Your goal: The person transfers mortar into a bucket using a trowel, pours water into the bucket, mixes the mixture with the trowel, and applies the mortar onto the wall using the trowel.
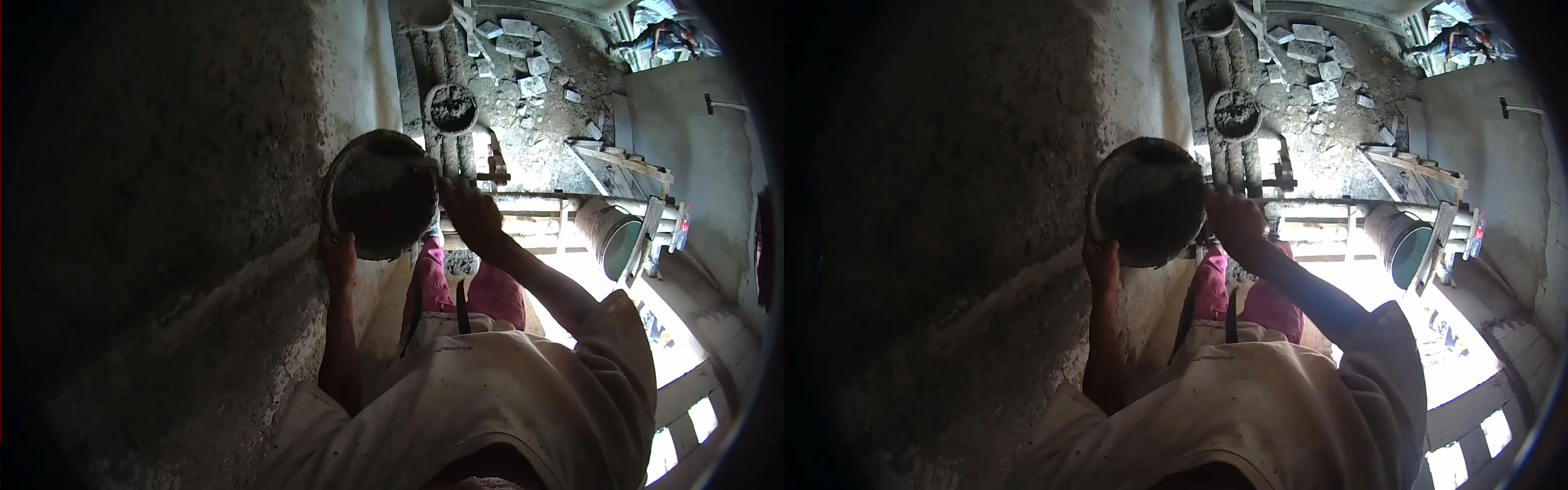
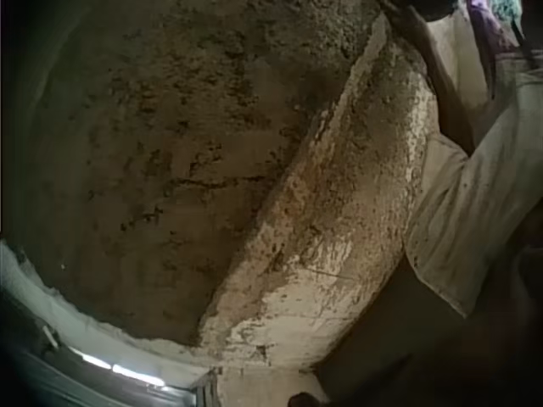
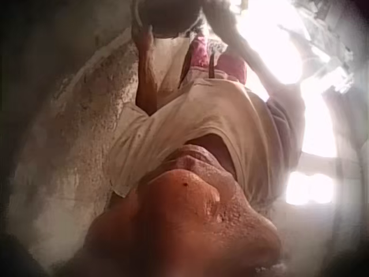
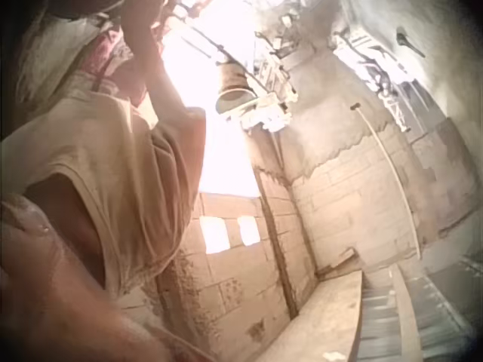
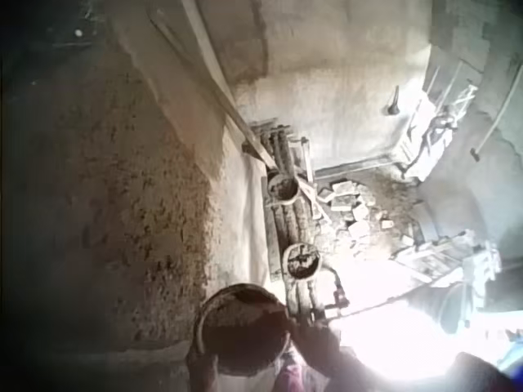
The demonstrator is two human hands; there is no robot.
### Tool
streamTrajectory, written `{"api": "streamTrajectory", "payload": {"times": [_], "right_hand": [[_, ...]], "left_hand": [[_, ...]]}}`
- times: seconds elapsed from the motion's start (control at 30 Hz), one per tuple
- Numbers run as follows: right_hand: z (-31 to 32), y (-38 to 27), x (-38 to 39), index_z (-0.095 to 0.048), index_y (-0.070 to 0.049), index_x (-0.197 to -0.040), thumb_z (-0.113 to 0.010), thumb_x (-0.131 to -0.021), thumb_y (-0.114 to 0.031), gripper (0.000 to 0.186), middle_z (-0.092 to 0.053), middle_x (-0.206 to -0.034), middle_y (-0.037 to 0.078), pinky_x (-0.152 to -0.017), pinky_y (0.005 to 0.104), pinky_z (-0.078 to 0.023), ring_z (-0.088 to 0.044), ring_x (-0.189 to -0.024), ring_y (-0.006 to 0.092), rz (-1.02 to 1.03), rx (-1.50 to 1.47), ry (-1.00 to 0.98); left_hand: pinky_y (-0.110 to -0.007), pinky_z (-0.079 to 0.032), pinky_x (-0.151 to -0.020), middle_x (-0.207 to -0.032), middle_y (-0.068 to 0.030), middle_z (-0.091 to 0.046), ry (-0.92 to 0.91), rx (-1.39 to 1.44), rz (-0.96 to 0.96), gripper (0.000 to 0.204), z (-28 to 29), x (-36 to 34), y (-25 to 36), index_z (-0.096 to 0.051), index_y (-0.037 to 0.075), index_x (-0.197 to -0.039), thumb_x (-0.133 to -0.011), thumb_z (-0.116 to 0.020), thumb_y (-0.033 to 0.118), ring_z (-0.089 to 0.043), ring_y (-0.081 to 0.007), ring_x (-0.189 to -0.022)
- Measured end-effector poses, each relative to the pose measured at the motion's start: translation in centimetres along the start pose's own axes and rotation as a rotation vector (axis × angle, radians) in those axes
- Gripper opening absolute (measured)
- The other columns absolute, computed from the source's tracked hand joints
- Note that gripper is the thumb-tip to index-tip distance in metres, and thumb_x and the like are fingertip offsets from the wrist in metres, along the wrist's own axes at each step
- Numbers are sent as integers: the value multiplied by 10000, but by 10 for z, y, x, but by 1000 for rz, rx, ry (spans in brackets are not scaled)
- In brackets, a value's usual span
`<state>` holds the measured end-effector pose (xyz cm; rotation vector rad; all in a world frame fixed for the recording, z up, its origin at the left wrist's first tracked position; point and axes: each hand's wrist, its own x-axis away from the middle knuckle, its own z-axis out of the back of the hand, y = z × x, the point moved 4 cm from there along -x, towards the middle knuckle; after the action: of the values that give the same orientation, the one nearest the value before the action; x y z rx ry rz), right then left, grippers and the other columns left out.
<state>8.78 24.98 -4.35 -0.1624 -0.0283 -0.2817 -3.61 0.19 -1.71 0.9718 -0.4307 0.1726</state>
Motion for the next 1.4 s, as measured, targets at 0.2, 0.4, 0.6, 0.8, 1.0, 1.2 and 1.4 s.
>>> {"api": "streamTrajectory", "payload": {"times": [0.2, 0.4, 0.6, 0.8, 1.0, 1.2, 1.4], "right_hand": [[72, -18, -5, -484, 30, -1096, -609, -791, -128, 365, -606, -917, 205, -510, 371, -526, -674, -650, 266, 21, -268, -191], [136, 29, -28, -477, 23, -1054, -608, -809, -122, 313, -626, -838, 188, -568, 399, -545, -680, -693, 300, 36, -174, 11], [52, 76, -22, -608, -84, -1090, -568, -917, -304, 282, -589, -640, 75, -513, 356, -516, -622, -565, 210, 377, -768, -359], [15, 58, 72, -555, -118, -1238, -482, -989, -335, 338, -514, -651, -32, -410, 229, -387, -426, -463, 67, -286, -1499, -861], [-10, -11, 66, -583, -91, -953, -437, -982, -347, 296, -519, -640, -9, -480, 297, -509, -518, -522, 111, -67, -1766, -571], [0, 26, 111, -566, -92, -1020, -450, -985, -326, 263, -536, -712, -12, -508, 282, -499, -528, -578, 102, -272, -1789, -382], [10, 29, 121, -548, -93, -1087, -464, -989, -305, 248, -553, -785, -15, -536, 268, -489, -538, -633, 93, -316, -1904, -336]], "left_hand": [[-341, -445, -859, -1080, -168, -600, 15, 112, -222, 401, -13, 17, 94, -518, -91, -1149, -793, -580, 84, -574, -230, -940], [-351, -451, -889, -1133, -185, -606, -50, -84, -403, 455, -19, 32, 129, -497, -55, -1255, -810, -536, 28, -589, -243, -1004], [-369, -451, -902, -1128, -229, -616, -81, -341, -525, 441, -33, 46, 139, -511, -48, -1243, -811, -569, 24, -613, -308, -1045], [-457, -448, -915, -1078, -219, -620, -319, -559, -581, 405, -73, 52, 122, -566, 3, -1206, -818, -639, 92, -566, -405, -1059], [-412, -468, -883, -1240, -219, -535, -240, -347, -235, 562, -31, 25, 101, -445, -84, -1305, -840, -627, 173, -568, -301, -1029], [-407, -466, -764, -1213, -166, -551, -317, -420, -39, 606, -71, 5, 77, -446, 5, -1339, -823, -649, 249, -563, -254, -959], [-383, -422, -701, -1142, -82, -567, -238, -381, 139, 541, -57, -18, 63, -469, 102, -1339, -859, -613, 307, -526, -194, -901]]}}
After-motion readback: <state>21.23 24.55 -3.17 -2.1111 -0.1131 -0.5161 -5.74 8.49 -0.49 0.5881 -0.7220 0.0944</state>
